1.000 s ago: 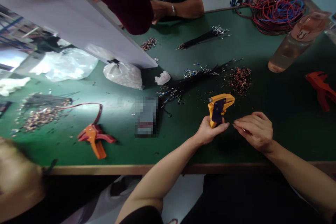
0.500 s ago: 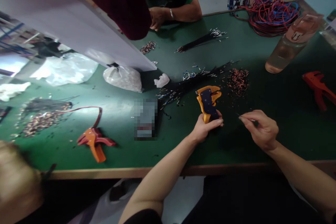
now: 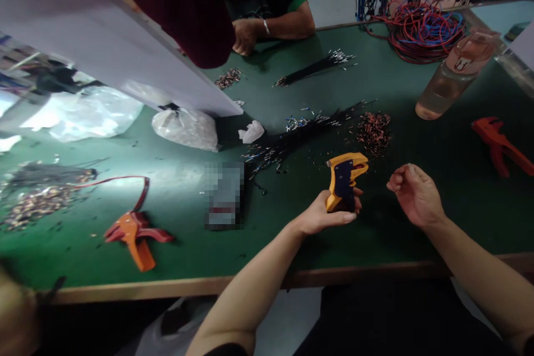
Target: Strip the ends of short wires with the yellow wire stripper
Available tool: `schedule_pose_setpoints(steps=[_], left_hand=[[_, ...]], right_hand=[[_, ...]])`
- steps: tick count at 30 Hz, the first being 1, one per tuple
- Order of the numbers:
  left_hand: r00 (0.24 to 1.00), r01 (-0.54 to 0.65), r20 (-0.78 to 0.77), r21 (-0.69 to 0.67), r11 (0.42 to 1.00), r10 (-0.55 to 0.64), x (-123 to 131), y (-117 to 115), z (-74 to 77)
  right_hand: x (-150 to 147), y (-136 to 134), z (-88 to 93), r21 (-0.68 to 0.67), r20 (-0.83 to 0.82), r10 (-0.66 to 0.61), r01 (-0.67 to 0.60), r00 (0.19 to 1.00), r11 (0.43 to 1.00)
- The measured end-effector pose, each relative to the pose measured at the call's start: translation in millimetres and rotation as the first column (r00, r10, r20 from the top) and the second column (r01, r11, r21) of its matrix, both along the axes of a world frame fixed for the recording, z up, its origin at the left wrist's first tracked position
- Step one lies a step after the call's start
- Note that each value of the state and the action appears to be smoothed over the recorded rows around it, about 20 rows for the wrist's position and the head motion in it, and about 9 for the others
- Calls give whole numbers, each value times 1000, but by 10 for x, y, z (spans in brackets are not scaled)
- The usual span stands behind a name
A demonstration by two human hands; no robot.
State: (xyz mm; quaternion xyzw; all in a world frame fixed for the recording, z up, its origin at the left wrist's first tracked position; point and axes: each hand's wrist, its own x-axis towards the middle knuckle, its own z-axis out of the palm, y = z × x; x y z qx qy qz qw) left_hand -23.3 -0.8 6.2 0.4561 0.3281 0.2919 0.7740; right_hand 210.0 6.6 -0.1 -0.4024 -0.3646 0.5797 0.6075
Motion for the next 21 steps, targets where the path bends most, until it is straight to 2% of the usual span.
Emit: schedule_pose_setpoints(steps=[5, 10, 21], left_hand=[[999, 46, 3, 1, 999, -46, -8, -13, 9], [994, 104, -28, 0, 995, -104, 5, -44, 33], [990, 97, -100, -27, 995, -100, 16, -71, 81]], right_hand=[[-56, -31, 67, -48, -6, -15, 14, 1000, 999], [-106, -52, 136, -160, 2, -58, 58, 998, 985], [-112, -41, 127, -152, 35, -16, 21, 999, 988]])
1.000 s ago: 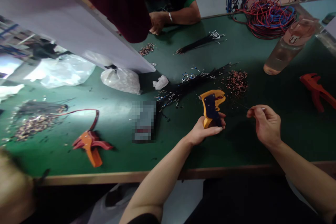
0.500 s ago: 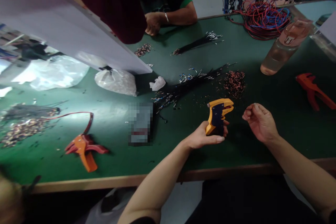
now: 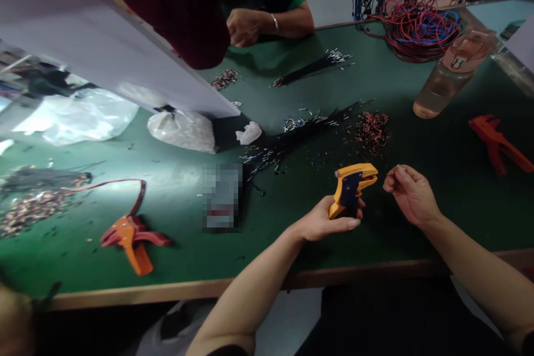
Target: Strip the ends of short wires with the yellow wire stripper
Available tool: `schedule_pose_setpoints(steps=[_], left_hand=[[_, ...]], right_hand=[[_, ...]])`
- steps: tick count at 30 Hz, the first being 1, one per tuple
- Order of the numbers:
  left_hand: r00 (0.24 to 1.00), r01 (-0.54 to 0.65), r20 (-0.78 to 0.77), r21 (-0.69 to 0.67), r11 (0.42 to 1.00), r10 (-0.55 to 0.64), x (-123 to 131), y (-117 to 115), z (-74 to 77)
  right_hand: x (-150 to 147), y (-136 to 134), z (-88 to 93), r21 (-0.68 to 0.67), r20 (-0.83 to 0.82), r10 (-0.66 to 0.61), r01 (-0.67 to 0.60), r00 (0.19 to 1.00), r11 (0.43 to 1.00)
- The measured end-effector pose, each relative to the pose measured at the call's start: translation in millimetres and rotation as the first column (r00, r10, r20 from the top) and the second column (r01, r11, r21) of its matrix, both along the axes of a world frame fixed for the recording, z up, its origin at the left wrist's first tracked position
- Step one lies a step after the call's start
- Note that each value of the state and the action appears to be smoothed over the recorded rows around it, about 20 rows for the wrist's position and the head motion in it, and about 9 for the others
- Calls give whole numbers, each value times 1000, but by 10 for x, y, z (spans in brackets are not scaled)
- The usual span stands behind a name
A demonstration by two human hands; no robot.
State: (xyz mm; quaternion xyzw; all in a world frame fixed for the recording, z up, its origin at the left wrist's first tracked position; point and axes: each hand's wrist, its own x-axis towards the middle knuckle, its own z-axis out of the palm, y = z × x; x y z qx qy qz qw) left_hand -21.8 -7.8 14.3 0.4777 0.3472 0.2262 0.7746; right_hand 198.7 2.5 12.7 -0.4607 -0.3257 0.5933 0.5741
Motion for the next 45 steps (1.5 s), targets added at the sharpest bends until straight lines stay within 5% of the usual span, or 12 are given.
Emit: schedule_pose_setpoints(steps=[15, 21, 25, 31, 35, 41, 45], left_hand=[[981, -59, -176, 106, 993, 77, 92, -38, 64], [942, -238, -207, 140, 961, 263, 192, -62, -44], [967, -186, -158, 106, 977, 201, 190, -41, -64], [930, -362, 85, 37, 931, 358, 88, 51, -75], [922, -376, 110, 33, 926, 371, 27, 81, -60], [958, -256, 125, -31, 966, 258, 66, 22, -78], [965, -224, 126, -48, 973, 229, 88, -7, -113]], right_hand=[[-9, -9, 58, -65, -35, 0, -2, 999, 998], [-21, -7, 47, -49, -32, -12, 10, 999, 999], [-21, 4, 13, -44, -24, -40, 39, 999, 998], [9, 35, -22, -25, 1, -93, 93, 996, 995], [8, 44, -22, -5, 25, -71, 71, 997, 997], [3, -40, -35, 131, 177, -101, 78, 979, 988], [12, -158, -6, 382, 467, -180, -14, 866, 924]])
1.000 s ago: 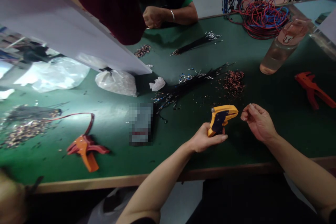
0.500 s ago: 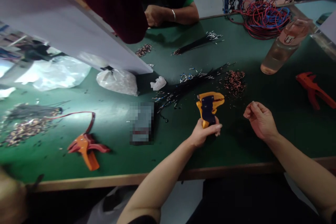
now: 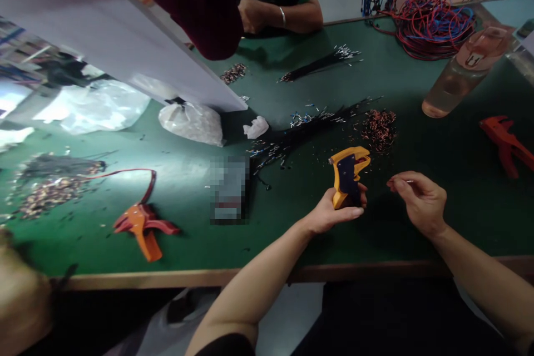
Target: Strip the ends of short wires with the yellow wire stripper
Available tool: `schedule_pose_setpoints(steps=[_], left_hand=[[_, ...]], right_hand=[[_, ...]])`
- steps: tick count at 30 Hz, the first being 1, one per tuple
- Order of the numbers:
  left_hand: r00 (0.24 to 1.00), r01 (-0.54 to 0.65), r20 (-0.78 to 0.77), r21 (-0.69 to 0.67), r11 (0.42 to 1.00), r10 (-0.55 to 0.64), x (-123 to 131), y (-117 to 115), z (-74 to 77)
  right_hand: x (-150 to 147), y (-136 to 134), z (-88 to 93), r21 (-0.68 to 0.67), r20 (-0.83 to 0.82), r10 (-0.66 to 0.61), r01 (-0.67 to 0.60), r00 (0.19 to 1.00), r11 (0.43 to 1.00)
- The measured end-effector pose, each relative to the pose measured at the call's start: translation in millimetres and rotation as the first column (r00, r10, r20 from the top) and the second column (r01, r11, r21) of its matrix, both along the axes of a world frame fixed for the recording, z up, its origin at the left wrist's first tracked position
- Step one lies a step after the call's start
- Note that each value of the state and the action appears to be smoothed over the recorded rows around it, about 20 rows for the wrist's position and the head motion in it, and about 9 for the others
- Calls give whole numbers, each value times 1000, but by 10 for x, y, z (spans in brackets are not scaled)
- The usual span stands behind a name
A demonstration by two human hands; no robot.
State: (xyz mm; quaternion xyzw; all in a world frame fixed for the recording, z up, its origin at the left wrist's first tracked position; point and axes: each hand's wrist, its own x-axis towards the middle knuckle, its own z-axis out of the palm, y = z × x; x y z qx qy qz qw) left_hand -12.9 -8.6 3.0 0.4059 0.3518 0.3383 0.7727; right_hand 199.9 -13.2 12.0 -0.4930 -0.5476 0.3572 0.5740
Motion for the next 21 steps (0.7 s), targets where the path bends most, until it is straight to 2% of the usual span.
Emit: schedule_pose_setpoints(steps=[3, 6, 12, 15, 21], left_hand=[[1000, 2, 3, -2, 1000, -2, 11, -12, -8], [1000, 10, 5, 14, 1000, -10, 24, -24, -3], [998, 64, -28, 39, 997, -63, 43, -37, 3], [996, 74, -45, 57, 996, -71, 47, -37, 7], [992, 41, -127, 93, 995, -29, 44, -39, 28]], right_hand=[[-12, -39, 49, 235, 263, 9, -73, 965, 969], [-41, -36, 81, 364, 380, -32, -118, 924, 924], [-80, -33, 105, 446, 515, -86, -181, 853, 877], [-91, -35, 126, 494, 521, -82, -223, 849, 840], [-105, -44, 144, 432, 516, -26, -233, 856, 871]])
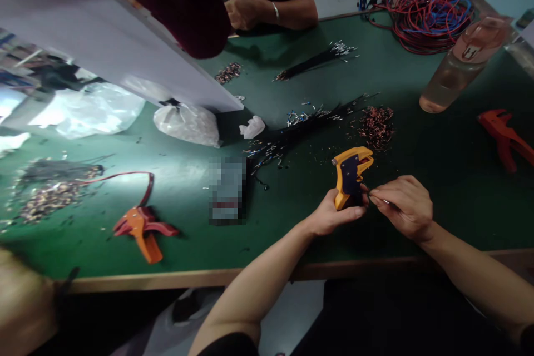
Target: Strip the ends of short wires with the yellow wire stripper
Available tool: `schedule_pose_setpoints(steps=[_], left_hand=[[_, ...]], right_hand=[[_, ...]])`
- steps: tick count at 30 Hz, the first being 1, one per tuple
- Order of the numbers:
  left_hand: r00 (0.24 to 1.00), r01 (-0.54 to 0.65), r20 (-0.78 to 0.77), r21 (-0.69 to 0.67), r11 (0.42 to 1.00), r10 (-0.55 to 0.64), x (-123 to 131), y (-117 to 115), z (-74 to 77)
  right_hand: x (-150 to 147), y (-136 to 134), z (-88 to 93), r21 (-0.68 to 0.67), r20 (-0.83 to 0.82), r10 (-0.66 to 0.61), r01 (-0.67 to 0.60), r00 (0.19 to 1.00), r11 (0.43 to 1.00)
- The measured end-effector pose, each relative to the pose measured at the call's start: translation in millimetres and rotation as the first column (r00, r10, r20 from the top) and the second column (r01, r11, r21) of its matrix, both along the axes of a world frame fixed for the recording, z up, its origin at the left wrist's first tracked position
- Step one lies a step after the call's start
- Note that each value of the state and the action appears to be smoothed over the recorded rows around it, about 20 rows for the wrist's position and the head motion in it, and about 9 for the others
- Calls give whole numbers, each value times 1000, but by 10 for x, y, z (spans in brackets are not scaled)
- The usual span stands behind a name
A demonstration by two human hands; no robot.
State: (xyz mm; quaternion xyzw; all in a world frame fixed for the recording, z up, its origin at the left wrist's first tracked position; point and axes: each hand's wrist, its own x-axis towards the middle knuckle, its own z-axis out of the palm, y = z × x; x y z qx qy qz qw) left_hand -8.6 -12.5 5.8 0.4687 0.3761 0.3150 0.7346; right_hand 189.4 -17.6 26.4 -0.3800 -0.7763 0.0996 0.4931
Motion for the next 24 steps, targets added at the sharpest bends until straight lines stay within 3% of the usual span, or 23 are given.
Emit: schedule_pose_setpoints(steps=[10, 24], left_hand=[[996, -35, -79, 29, 999, 37, 27, -15, 75], [980, -31, -195, 66, 997, 44, 46, -1, 139]], right_hand=[[0, -23, 3, -39, -36, 68, -69, 997, 997], [-4, -36, 12, -24, -8, 49, -49, 999, 998]])
